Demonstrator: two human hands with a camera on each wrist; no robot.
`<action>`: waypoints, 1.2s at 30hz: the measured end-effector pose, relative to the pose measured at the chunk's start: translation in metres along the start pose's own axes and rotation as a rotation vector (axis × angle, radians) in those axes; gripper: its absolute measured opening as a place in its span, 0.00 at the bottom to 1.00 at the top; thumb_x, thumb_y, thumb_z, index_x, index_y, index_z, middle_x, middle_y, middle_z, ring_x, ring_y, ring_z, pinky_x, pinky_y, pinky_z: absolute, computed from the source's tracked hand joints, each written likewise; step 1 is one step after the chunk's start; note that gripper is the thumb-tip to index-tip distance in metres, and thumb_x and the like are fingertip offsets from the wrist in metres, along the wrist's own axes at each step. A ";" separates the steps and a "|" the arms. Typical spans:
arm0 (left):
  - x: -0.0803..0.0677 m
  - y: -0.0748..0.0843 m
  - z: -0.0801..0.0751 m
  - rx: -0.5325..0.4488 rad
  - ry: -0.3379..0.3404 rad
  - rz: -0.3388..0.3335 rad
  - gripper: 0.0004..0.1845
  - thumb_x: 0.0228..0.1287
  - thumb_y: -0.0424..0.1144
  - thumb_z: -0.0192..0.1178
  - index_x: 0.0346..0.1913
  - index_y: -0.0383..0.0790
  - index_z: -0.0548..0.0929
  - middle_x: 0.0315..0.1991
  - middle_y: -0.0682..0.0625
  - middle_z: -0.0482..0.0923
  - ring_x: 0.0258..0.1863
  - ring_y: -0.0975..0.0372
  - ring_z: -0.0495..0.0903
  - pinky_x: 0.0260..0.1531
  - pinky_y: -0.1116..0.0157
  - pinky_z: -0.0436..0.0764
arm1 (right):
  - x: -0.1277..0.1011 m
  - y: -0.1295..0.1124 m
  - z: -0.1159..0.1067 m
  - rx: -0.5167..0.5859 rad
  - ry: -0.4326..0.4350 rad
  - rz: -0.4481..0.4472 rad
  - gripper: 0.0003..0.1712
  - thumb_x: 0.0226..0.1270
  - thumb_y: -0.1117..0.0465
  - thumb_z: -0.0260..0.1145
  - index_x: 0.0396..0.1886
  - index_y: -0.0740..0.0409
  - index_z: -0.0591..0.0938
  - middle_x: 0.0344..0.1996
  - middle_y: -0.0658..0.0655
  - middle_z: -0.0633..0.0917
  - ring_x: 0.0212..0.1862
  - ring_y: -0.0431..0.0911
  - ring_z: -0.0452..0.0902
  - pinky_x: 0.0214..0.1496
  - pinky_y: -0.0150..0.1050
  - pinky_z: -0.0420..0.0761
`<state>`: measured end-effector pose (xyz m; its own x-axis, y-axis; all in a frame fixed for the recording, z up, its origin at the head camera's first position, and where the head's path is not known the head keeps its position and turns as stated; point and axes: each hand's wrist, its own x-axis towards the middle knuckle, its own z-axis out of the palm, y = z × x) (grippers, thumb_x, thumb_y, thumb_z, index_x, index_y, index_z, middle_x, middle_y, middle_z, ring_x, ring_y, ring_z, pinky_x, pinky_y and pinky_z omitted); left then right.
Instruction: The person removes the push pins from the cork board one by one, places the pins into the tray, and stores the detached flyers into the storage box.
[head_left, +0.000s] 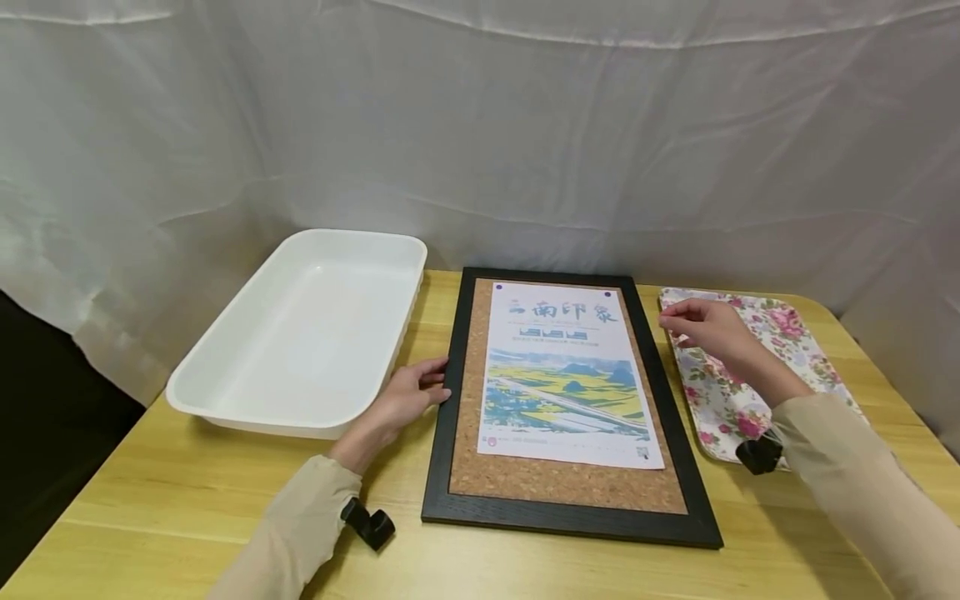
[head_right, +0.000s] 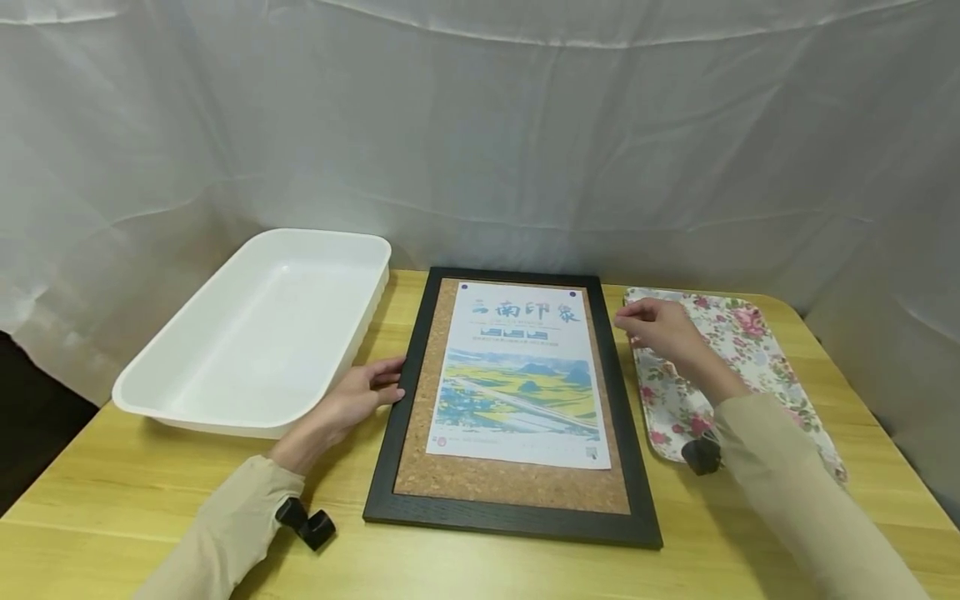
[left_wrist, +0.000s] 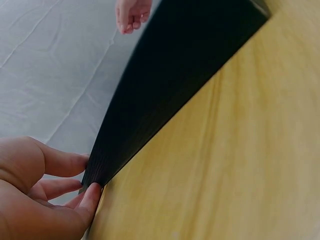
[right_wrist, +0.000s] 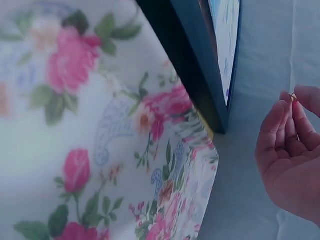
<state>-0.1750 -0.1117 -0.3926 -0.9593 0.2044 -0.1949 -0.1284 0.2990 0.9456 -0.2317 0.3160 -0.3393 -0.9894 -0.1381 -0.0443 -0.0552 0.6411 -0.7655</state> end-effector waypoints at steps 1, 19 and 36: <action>0.000 0.000 0.000 -0.001 0.001 -0.001 0.31 0.67 0.25 0.56 0.72 0.33 0.63 0.61 0.36 0.70 0.60 0.49 0.69 0.53 0.56 0.75 | 0.002 0.003 -0.001 0.006 0.004 0.001 0.26 0.73 0.49 0.58 0.52 0.70 0.76 0.46 0.69 0.78 0.46 0.57 0.75 0.46 0.43 0.81; 0.001 0.002 0.001 0.005 0.005 0.005 0.31 0.66 0.25 0.57 0.72 0.33 0.63 0.61 0.36 0.70 0.61 0.48 0.69 0.54 0.56 0.75 | 0.026 0.038 -0.018 0.007 0.122 0.131 0.28 0.68 0.42 0.62 0.53 0.62 0.78 0.47 0.58 0.78 0.46 0.48 0.75 0.48 0.43 0.82; 0.001 -0.001 0.002 0.008 0.019 -0.004 0.31 0.66 0.26 0.57 0.72 0.34 0.64 0.60 0.37 0.71 0.60 0.49 0.70 0.55 0.56 0.75 | 0.037 0.061 -0.036 0.136 0.127 0.166 0.24 0.66 0.45 0.65 0.46 0.62 0.82 0.42 0.57 0.80 0.39 0.44 0.77 0.39 0.36 0.83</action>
<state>-0.1751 -0.1103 -0.3938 -0.9633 0.1853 -0.1940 -0.1307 0.3075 0.9425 -0.2768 0.3770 -0.3651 -0.9928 0.0617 -0.1023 0.1194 0.5386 -0.8340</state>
